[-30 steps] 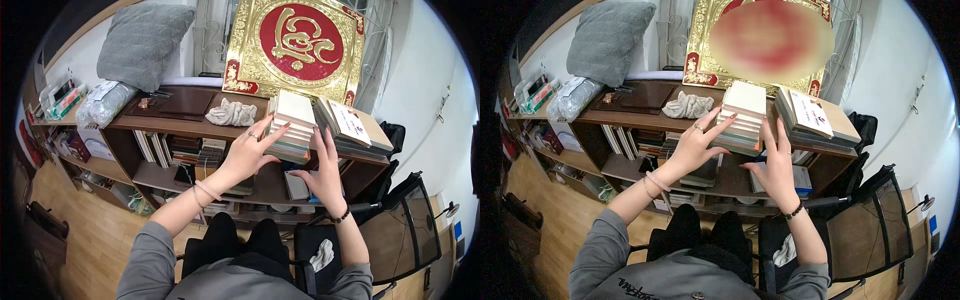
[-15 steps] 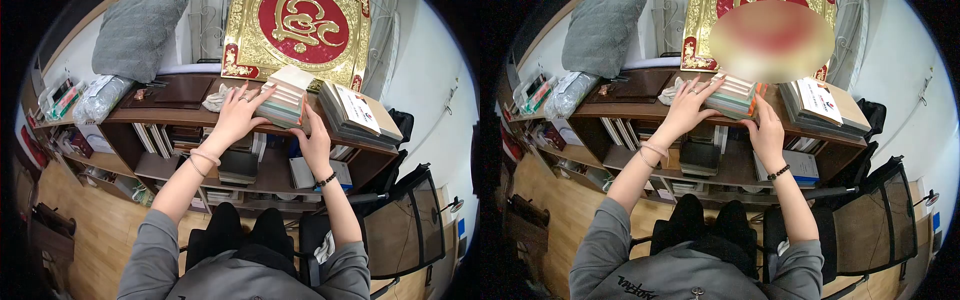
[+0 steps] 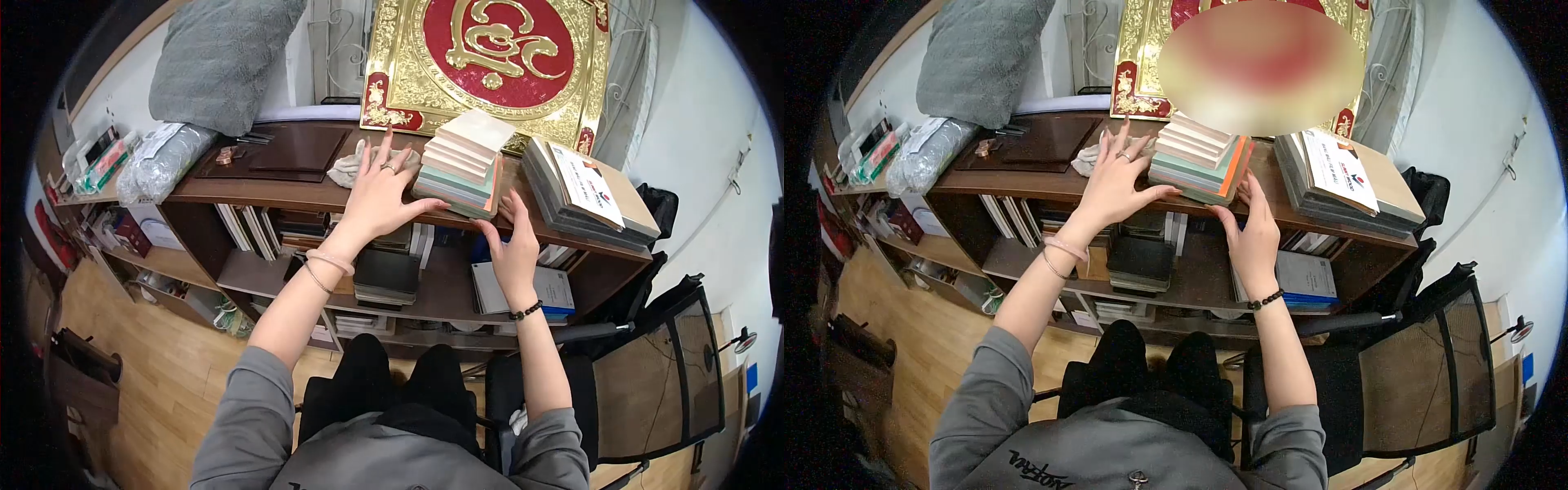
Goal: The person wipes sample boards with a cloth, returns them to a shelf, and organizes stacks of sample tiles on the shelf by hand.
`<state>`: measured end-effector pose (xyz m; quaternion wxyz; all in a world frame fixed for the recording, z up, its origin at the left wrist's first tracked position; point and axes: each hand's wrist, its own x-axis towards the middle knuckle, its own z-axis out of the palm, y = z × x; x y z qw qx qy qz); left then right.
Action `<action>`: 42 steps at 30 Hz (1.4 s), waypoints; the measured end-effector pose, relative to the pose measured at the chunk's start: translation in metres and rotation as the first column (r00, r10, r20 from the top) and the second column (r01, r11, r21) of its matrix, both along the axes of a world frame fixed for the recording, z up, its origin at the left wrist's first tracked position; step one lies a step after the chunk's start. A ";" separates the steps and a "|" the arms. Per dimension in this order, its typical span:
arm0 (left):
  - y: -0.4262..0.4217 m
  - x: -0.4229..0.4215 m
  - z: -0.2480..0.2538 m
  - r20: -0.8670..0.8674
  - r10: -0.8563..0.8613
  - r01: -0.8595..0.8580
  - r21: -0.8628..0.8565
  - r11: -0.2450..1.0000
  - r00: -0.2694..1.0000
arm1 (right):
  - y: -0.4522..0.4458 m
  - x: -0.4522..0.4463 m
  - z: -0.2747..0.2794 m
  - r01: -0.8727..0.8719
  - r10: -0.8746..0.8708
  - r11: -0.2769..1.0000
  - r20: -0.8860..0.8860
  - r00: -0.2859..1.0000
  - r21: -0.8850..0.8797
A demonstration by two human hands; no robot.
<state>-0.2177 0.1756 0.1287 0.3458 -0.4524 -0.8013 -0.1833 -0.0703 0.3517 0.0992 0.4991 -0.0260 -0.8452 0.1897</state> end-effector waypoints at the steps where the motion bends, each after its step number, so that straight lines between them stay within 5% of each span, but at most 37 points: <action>1: -0.001 -0.002 -0.001 0.001 0.001 -0.001 0.006 1.000 1.000 | 0.000 0.001 0.002 -0.006 0.006 1.000 0.015 1.000 -0.029; 13: -0.026 -0.044 0.022 0.006 0.124 -0.120 -0.205 0.971 0.992 | -0.002 0.000 -0.001 0.048 -0.048 0.998 0.005 0.999 0.032; 16: 0.002 -0.031 0.019 -0.105 -0.064 0.086 0.222 0.971 0.992 | -0.011 0.003 0.006 0.031 -0.031 0.999 0.013 0.999 -0.009; 17: 0.009 -0.021 0.022 -0.110 -0.061 0.084 0.222 0.971 0.992 | -0.013 0.003 0.009 0.032 -0.031 0.999 0.018 0.999 -0.031; 18: 0.017 -0.007 0.027 0.174 -0.175 0.109 0.331 0.937 0.969 | -0.015 0.003 0.012 0.032 -0.031 0.999 0.013 0.999 -0.031; 20: 0.027 0.015 0.034 0.624 -0.437 0.054 0.535 0.843 0.648 | -0.018 0.002 0.019 0.056 -0.044 0.983 0.076 0.996 -0.175; 22: 0.031 0.018 0.033 0.653 -0.476 0.020 0.577 0.816 0.590 | -0.017 0.000 0.026 0.070 -0.046 0.968 0.105 0.993 -0.241; 24: 0.032 0.018 0.034 0.694 -0.548 -0.059 0.643 0.764 0.467 | -0.012 -0.004 0.036 -0.110 0.114 0.951 -0.006 0.994 -0.289; 26: 0.032 0.029 0.027 0.660 -0.579 -0.010 0.664 0.748 0.478 | -0.009 -0.007 0.048 -0.201 0.191 0.932 -0.063 0.980 -0.301; 29: 0.034 0.047 0.012 0.591 -0.640 0.074 0.703 0.707 0.492 | -0.006 -0.011 0.069 -0.144 0.206 0.915 0.129 0.970 -0.377; 32: 0.046 0.049 -0.008 0.381 -0.909 0.210 0.887 0.411 0.170 | -0.005 -0.015 0.076 0.047 0.008 0.968 0.218 0.976 -0.248; 33: 0.044 0.049 -0.009 0.378 -0.910 0.211 0.888 0.408 0.169 | -0.005 -0.015 0.078 0.144 -0.097 0.974 0.252 0.963 -0.177; 36: 0.032 0.050 -0.008 0.459 -0.678 0.328 0.630 0.704 0.574 | -0.015 -0.012 0.078 0.315 -0.296 0.949 0.268 0.917 -0.030; 37: 0.026 0.047 -0.005 0.456 -0.675 0.325 0.630 0.705 0.580 | -0.019 -0.013 0.078 0.388 -0.385 0.921 0.263 0.885 0.041; 39: 0.005 0.033 0.006 0.127 -0.150 0.100 0.331 0.938 0.980 | -0.020 -0.015 0.076 0.364 -0.359 0.931 0.242 0.901 0.027; 40: -0.003 0.027 0.010 -0.121 0.130 -0.101 0.224 0.969 0.984 | -0.018 -0.015 0.075 0.349 -0.344 0.937 0.227 0.911 0.019; 41: -0.008 0.020 0.014 -0.119 0.145 -0.117 0.220 0.968 0.982 | -0.017 -0.017 0.075 0.335 -0.330 0.942 0.215 0.919 0.013; 42: -0.013 0.012 0.019 -0.046 0.344 -0.323 0.243 0.915 0.938 | -0.019 -0.017 0.077 0.320 -0.315 0.947 0.219 0.923 0.012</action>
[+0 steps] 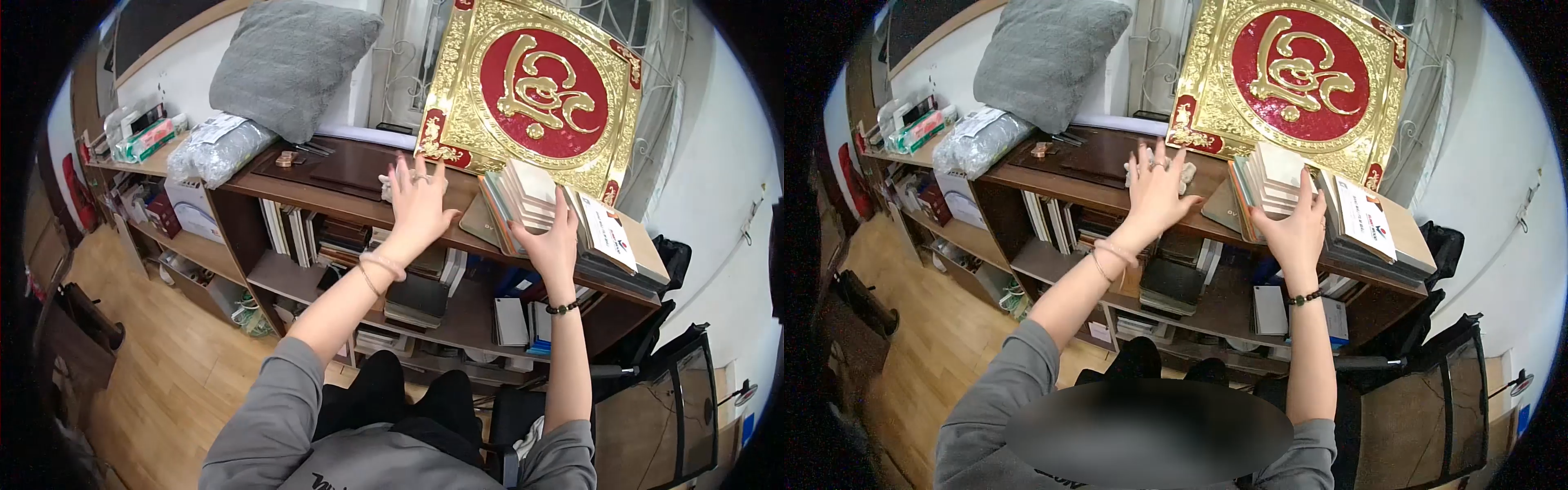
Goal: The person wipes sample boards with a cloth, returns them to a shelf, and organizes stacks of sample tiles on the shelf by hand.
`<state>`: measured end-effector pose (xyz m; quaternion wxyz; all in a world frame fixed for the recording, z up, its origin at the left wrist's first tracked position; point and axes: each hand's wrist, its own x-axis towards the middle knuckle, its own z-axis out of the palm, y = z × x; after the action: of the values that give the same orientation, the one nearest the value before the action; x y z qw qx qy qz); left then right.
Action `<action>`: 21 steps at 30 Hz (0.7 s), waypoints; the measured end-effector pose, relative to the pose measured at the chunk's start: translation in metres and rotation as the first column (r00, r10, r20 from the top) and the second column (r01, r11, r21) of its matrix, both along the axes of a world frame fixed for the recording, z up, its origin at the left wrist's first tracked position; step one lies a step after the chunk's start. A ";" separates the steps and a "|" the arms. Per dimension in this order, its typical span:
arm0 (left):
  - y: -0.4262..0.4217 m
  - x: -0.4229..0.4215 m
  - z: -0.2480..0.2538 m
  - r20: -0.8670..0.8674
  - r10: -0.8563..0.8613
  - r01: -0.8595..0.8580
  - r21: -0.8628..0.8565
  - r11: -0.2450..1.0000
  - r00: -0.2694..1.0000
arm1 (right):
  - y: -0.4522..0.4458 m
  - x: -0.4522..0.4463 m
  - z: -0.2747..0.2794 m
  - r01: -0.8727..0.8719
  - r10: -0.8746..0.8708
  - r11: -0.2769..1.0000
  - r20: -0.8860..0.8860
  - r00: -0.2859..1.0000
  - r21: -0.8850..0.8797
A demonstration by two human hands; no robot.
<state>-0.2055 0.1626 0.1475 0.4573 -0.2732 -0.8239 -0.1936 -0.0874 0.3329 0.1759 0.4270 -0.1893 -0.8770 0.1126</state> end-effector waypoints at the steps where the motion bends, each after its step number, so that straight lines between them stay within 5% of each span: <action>1: -0.004 -0.008 0.003 0.033 0.107 -0.107 0.018 0.994 0.994 | -0.002 0.002 0.004 -0.007 0.008 0.999 0.028 1.000 -0.031; 2: -0.008 -0.017 0.007 0.073 0.211 -0.214 0.027 0.976 0.975 | -0.005 0.004 0.007 -0.010 0.014 0.998 0.057 0.998 -0.063; 5: -0.020 -0.045 0.009 0.428 -0.175 0.197 -0.008 0.980 0.887 | -0.002 0.002 0.006 -0.026 0.031 0.996 0.059 0.998 -0.087; 10: -0.022 -0.059 0.012 0.255 -0.401 0.379 0.132 0.916 0.880 | -0.004 0.000 0.013 -0.034 0.034 0.999 0.044 0.998 -0.007; 12: -0.030 -0.068 0.035 0.123 -0.521 0.430 0.425 0.797 0.845 | 0.000 0.001 0.018 -0.027 0.026 0.999 0.055 0.998 0.021; 16: -0.056 -0.092 0.072 -0.208 -0.264 0.326 0.379 0.866 0.942 | 0.015 -0.006 0.008 -0.045 0.045 0.996 -0.003 0.999 0.083; 20: -0.081 -0.135 0.039 0.147 -0.189 0.162 0.175 0.971 0.971 | 0.028 -0.011 0.016 -0.151 0.150 0.988 -0.018 0.988 -0.024; 21: -0.079 -0.131 0.034 0.141 -0.192 0.166 0.174 0.971 0.971 | 0.028 -0.009 0.024 -0.188 0.185 0.968 -0.037 0.982 -0.168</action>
<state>-0.3368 0.0835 0.1814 0.3921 -0.2926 -0.8109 -0.3209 -0.0961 0.3610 0.2000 0.4059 -0.1408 -0.8735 0.2289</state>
